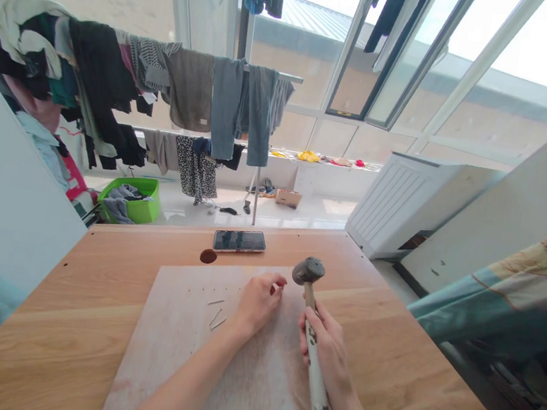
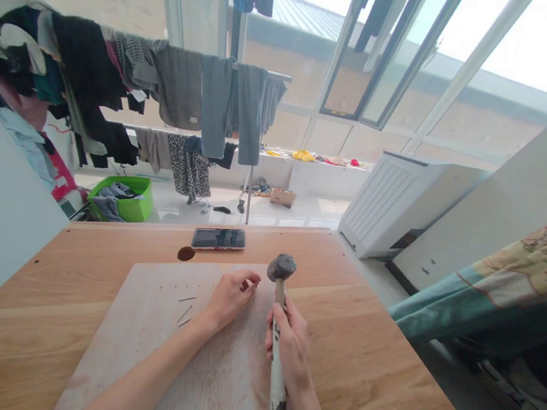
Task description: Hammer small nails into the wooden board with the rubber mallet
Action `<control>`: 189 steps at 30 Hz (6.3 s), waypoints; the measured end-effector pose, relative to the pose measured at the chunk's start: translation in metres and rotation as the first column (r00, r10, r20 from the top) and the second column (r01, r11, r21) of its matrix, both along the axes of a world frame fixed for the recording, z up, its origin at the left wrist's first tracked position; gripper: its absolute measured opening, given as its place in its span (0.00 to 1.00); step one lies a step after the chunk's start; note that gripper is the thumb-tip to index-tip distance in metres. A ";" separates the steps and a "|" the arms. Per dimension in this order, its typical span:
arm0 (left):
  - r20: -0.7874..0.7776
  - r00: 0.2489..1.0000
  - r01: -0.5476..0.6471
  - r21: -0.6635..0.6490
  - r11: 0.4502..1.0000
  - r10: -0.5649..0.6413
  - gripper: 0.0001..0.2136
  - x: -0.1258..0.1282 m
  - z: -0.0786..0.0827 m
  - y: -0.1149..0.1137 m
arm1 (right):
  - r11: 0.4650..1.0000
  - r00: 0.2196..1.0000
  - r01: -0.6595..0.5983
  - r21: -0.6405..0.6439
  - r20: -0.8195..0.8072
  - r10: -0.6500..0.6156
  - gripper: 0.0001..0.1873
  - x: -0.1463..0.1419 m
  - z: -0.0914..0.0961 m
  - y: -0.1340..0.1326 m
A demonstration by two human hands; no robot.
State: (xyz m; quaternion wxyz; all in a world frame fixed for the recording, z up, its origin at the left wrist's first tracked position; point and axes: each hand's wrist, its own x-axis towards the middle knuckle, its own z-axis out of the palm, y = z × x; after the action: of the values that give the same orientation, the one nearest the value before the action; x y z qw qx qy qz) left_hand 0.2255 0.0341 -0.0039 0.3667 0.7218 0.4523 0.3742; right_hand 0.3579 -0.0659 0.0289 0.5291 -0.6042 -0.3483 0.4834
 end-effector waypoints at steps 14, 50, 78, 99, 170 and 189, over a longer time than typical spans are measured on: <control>0.033 0.999 -0.013 -0.032 0.999 0.014 0.15 0.001 -0.005 0.002 | 0.999 0.992 0.019 0.045 -0.125 -0.013 0.23 0.000 -0.005 -0.012; -0.417 0.854 0.268 -0.161 0.950 -0.312 0.11 -0.049 0.055 0.004 | 0.998 0.992 0.054 0.040 -0.114 -0.049 0.30 -0.001 -0.012 -0.010; 0.069 0.994 0.080 -0.003 0.997 -0.080 0.07 -0.039 -0.003 0.021 | 0.999 0.996 0.023 0.038 -0.088 -0.020 0.26 -0.005 -0.008 -0.012; 0.093 0.990 0.109 -0.013 0.994 -0.107 0.16 -0.039 -0.001 0.019 | 0.956 0.954 -0.270 0.112 -0.103 0.282 0.17 -0.011 -0.018 -0.015; -0.354 0.913 0.254 0.105 0.961 -0.203 0.14 -0.077 0.040 0.014 | 0.956 0.952 -0.277 0.099 -0.105 0.287 0.16 -0.008 -0.023 -0.014; 0.040 0.994 0.103 -0.001 0.995 -0.103 0.11 -0.074 -0.009 0.020 | 0.952 0.957 -0.245 0.185 -0.112 0.268 0.16 -0.024 0.001 -0.007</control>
State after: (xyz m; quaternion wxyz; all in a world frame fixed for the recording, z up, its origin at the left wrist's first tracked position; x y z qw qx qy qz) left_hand 0.1517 0.0541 -0.0132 0.3956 0.7358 0.4077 0.3686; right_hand 0.3340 -0.0726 0.0302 0.5336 -0.4723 -0.4270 0.5567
